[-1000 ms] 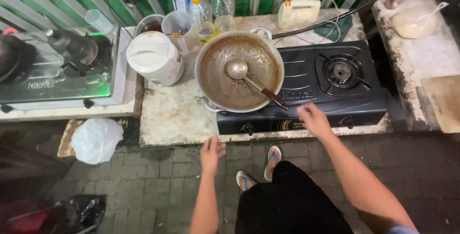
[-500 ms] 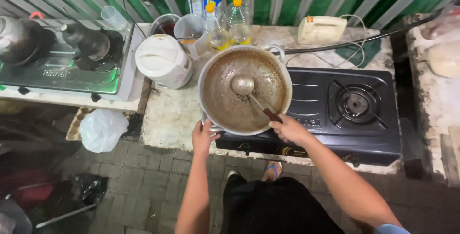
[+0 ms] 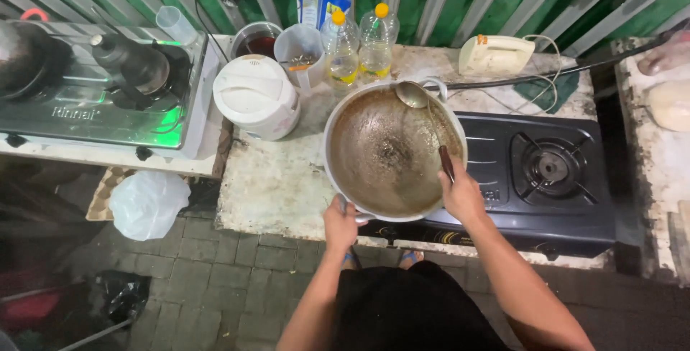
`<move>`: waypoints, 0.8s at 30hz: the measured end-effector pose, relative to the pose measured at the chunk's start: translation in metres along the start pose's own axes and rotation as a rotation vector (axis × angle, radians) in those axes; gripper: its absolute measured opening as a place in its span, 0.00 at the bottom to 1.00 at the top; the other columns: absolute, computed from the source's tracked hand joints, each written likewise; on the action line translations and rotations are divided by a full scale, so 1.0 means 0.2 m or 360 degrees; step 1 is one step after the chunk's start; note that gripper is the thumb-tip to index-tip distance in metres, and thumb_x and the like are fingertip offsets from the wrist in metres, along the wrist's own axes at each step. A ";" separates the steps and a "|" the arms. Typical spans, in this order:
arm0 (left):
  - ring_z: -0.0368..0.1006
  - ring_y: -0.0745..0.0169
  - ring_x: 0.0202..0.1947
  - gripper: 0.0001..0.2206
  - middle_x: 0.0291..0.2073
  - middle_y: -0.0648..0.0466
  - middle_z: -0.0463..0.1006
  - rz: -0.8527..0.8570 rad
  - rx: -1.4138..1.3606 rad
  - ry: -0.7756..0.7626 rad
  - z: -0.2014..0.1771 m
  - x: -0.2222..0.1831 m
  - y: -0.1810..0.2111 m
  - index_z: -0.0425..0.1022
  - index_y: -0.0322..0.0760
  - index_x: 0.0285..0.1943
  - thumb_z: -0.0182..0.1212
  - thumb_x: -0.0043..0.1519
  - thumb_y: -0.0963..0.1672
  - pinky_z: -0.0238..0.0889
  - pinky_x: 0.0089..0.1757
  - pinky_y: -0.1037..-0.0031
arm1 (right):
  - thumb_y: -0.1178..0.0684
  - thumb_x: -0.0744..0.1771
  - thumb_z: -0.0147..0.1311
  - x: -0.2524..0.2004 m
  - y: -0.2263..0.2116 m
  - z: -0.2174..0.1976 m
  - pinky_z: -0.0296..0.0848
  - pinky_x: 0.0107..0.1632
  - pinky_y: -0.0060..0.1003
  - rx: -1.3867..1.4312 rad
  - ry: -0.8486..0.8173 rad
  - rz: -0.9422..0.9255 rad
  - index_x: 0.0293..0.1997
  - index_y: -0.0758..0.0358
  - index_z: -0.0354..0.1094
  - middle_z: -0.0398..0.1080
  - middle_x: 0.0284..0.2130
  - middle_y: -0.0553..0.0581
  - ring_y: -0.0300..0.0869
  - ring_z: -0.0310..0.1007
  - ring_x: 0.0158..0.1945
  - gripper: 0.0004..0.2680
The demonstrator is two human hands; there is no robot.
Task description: Stirring a mixture in a pot on a stove and adding liquid from a kettle.
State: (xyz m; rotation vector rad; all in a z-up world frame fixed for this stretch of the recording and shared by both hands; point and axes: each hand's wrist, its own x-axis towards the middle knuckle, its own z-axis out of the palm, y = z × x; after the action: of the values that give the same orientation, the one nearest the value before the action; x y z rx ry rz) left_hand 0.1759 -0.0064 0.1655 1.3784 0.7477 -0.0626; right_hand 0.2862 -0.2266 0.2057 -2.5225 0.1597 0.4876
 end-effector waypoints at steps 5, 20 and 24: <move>0.78 0.37 0.41 0.21 0.43 0.26 0.76 0.0181 0.0527 0.0061 -0.01 0.11 -0.10 0.60 0.17 0.64 0.49 0.65 0.41 0.76 0.37 0.54 | 0.45 0.70 0.43 -0.15 -0.28 0.03 0.70 0.57 0.58 -0.0080 -0.0104 -0.0127 0.68 0.49 0.54 0.68 0.54 0.73 0.64 0.70 0.56 0.17; 0.78 0.38 0.42 0.19 0.37 0.32 0.80 0.0308 0.0606 0.0107 -0.01 0.03 0.02 0.68 0.23 0.61 0.49 0.65 0.44 0.73 0.39 0.55 | 0.46 0.68 0.49 -0.02 0.06 -0.18 0.69 0.59 0.57 -0.0206 -0.0126 -0.0394 0.66 0.58 0.60 0.67 0.57 0.71 0.63 0.68 0.59 0.19; 0.77 0.34 0.43 0.19 0.38 0.30 0.79 0.0378 0.0682 0.0180 0.01 0.08 -0.07 0.68 0.23 0.62 0.49 0.65 0.43 0.73 0.40 0.52 | 0.47 0.70 0.46 0.17 0.04 -0.09 0.64 0.63 0.57 -0.0059 -0.0009 -0.0247 0.70 0.57 0.55 0.63 0.59 0.75 0.64 0.63 0.62 0.19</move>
State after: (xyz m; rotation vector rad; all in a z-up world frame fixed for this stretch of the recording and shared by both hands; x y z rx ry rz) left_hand 0.1820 -0.0050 0.1452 1.8846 0.6820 0.0455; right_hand 0.3210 -0.2437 0.2040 -2.5447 -0.0473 0.4390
